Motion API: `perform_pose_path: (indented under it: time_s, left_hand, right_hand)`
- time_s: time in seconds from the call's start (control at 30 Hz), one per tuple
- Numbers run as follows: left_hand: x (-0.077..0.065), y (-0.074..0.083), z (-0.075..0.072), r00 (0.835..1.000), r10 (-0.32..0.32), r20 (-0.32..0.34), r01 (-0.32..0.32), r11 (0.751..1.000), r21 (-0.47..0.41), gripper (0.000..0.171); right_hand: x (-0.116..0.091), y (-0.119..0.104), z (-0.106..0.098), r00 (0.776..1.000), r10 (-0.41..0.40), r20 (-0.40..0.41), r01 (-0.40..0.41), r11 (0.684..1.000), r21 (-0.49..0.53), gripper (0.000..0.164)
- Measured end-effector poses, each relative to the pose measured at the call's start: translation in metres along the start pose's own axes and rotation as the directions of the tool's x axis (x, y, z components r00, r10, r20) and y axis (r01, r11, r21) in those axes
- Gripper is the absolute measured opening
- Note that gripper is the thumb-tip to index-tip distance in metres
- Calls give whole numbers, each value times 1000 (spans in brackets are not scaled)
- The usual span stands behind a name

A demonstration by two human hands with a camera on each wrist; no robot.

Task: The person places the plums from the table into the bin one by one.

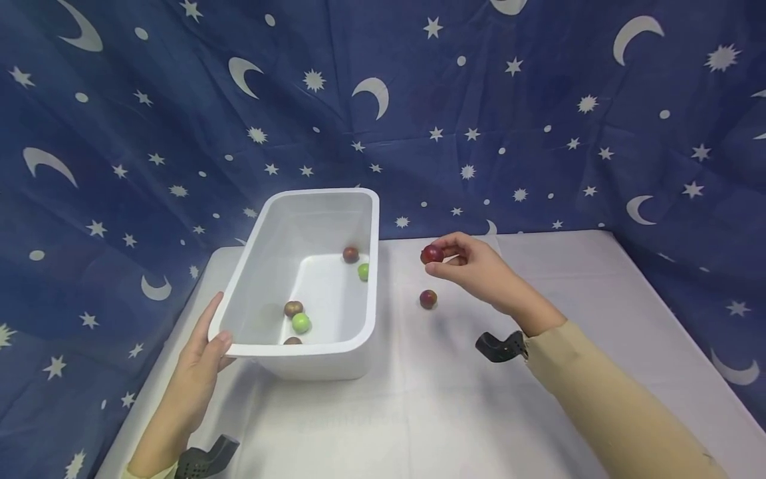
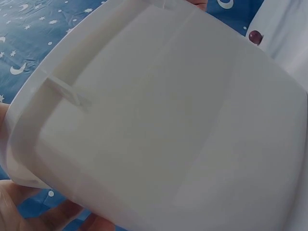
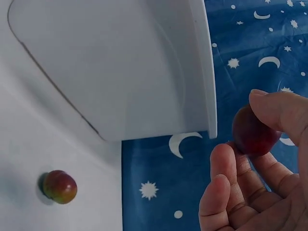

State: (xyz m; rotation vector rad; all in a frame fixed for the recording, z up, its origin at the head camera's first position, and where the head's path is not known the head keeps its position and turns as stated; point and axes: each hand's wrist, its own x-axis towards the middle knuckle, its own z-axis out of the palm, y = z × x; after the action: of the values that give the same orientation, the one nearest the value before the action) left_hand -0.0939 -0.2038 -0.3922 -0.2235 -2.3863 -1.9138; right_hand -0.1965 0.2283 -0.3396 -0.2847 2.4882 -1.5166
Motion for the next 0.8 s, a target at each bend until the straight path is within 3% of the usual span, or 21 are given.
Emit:
perform_pose_path:
  time_s: [0.37, 0.8]
  left_hand:
    - [0, 1, -1, 1000, -4, 5, 4, 1000, -5, 57]
    - [0, -1, -2, 1000, 3, 14, -3, 1000, -20, 57]
  right_hand:
    - [8, -20, 6, 1000, -14, -20, 14, 1000, -13, 53]
    - [19, -56, 24, 994, -83, 71, 85, 996, -27, 48]
